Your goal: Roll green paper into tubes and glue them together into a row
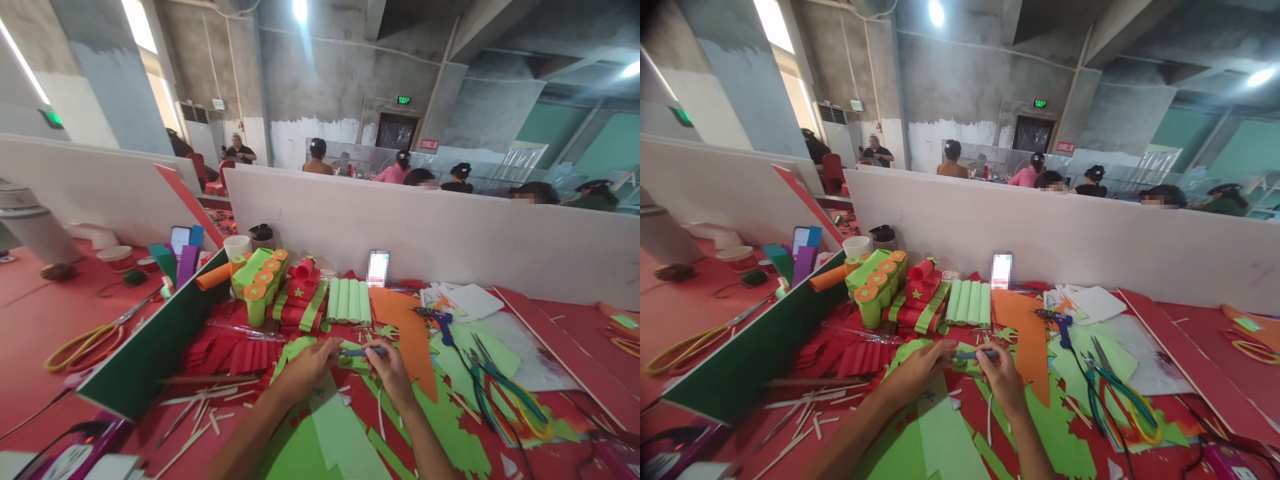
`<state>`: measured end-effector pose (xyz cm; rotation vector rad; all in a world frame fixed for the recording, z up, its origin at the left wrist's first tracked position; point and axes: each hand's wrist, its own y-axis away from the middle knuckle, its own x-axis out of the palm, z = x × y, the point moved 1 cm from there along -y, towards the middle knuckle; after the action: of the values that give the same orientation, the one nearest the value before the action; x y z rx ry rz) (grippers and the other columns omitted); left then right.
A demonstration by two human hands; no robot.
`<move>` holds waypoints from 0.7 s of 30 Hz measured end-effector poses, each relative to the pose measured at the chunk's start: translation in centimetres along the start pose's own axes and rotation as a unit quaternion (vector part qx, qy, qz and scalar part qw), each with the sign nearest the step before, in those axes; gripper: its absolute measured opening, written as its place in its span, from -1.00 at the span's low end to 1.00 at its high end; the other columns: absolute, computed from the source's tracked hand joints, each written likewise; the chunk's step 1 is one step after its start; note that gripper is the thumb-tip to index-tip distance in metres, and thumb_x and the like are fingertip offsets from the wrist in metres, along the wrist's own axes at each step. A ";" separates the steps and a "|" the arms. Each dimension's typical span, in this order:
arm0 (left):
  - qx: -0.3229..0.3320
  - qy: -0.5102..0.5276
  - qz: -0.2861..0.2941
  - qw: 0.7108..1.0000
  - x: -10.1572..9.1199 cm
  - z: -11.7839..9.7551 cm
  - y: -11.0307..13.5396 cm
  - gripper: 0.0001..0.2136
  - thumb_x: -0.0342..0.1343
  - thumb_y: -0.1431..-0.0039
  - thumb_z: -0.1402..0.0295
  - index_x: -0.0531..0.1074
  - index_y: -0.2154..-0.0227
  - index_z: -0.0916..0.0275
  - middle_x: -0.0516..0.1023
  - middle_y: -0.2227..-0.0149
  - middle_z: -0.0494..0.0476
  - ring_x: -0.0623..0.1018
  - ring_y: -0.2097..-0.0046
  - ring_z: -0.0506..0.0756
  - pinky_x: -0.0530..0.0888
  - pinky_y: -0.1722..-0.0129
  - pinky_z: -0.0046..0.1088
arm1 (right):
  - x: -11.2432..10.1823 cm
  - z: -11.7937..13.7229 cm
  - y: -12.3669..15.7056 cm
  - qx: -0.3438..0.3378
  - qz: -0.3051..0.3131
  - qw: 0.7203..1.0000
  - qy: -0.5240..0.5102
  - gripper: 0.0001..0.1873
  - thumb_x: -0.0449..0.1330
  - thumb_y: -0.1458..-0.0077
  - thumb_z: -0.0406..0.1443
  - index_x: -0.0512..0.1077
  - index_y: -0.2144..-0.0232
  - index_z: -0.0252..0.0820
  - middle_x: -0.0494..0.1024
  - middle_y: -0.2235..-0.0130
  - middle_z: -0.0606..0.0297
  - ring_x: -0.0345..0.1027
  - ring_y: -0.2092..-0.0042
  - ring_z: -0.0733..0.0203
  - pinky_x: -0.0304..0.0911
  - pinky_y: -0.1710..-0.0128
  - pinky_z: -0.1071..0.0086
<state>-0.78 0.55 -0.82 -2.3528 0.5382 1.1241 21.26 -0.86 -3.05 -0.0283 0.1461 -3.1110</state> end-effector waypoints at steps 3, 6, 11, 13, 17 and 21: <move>0.034 -0.034 0.008 0.999 0.3 0.2 0.1 -0.70 -0.13 -0.31 0.39 0.27 -0.08 0.13 0.54 0.15 0.14 0.54 0.19 0.06 0.45 0.20 -0.49 | 0.0 0.2 0.0 0.002 0.008 1.000 0.014 -0.65 0.24 -0.07 -0.03 0.49 0.29 -0.20 0.49 0.48 0.29 0.19 0.57 0.35 0.11 0.63 0.50; 0.067 -0.081 0.011 0.994 0.6 0.1 0.3 -0.66 -0.12 -0.28 0.46 0.26 -0.09 0.16 0.53 0.21 0.15 0.53 0.20 0.08 0.46 0.21 -0.47 | 0.1 0.7 0.2 -0.002 0.015 1.000 0.023 -0.64 0.23 -0.07 -0.02 0.49 0.30 -0.21 0.50 0.49 0.28 0.18 0.58 0.36 0.10 0.63 0.50; 0.103 -0.128 0.010 0.986 0.7 -0.3 0.5 -0.51 -0.11 -0.18 0.59 0.18 -0.17 0.15 0.51 0.26 0.18 0.52 0.24 0.11 0.47 0.26 -0.44 | 0.5 1.6 0.5 0.001 0.036 0.999 0.026 -0.66 0.23 -0.08 -0.04 0.51 0.32 -0.20 0.52 0.48 0.28 0.16 0.59 0.37 0.08 0.63 0.50; 0.109 -0.134 -0.001 0.985 0.5 -0.3 0.6 -0.45 -0.15 -0.12 0.64 0.16 -0.18 0.16 0.52 0.24 0.19 0.52 0.22 0.12 0.48 0.26 -0.43 | 0.6 2.0 0.6 -0.005 0.032 0.999 0.016 -0.67 0.23 -0.07 -0.05 0.51 0.29 -0.19 0.51 0.50 0.31 0.18 0.58 0.36 0.10 0.61 0.49; 0.119 -0.125 -0.028 0.985 0.0 -0.6 0.6 -0.43 -0.17 -0.06 0.68 0.23 -0.13 0.15 0.54 0.17 0.19 0.52 0.15 0.13 0.48 0.20 -0.42 | 1.2 2.8 0.8 -0.029 0.034 0.999 0.005 -0.68 0.24 -0.07 -0.06 0.54 0.29 -0.19 0.45 0.54 0.35 0.22 0.56 0.34 0.15 0.57 0.48; 0.139 -0.086 -0.071 0.984 0.1 -2.1 0.1 -0.58 -0.16 -0.20 0.56 0.29 -0.07 0.14 0.57 0.20 0.15 0.54 0.19 0.10 0.48 0.22 -0.47 | 1.7 3.2 0.7 -0.027 0.047 0.998 -0.042 -0.65 0.23 -0.06 -0.02 0.54 0.34 -0.18 0.42 0.53 0.36 0.23 0.55 0.34 0.18 0.56 0.48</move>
<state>0.55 -0.78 0.22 -2.0017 0.4283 1.0967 19.66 -1.94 0.07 -0.1475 0.2226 -3.0046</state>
